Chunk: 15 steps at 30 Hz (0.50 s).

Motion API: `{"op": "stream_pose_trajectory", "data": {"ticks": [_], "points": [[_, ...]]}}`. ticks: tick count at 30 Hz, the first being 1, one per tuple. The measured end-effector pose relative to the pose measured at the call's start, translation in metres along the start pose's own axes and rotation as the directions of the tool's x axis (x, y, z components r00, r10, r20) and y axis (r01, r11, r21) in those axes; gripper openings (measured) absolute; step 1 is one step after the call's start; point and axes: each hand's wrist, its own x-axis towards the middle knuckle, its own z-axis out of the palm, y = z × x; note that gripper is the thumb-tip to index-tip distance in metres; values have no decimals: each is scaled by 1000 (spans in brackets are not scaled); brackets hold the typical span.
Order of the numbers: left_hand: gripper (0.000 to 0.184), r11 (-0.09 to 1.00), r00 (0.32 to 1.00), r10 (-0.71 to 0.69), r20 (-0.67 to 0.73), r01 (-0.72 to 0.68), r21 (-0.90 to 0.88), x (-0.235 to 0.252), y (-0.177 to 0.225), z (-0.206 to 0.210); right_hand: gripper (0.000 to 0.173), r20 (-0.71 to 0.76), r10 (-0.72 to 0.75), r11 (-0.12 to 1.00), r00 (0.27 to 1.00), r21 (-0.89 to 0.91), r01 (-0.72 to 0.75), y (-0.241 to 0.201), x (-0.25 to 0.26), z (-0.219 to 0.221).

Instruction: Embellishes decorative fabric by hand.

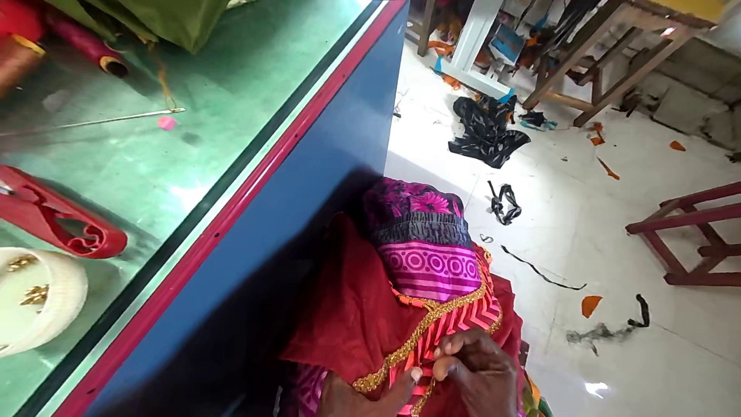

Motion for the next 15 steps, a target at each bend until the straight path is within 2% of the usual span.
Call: {"op": "stream_pose_trajectory", "data": {"ticks": [3, 8, 15], "points": [[64, 999, 1000, -20, -8, 20, 27, 1, -5, 1, 12, 30, -12, 1000, 999, 2, 12, 5, -1, -2], [60, 1000, 998, -21, -58, 20, -14, 0, -4, 6, 10, 41, -16, 997, 999, 70, 13, 9, 0, -3], [60, 993, 994, -53, -98, 42, -108, -1, -1, 11, 11, 53, -173, 975, 983, 146, 164, 22, 0, -2]]}}
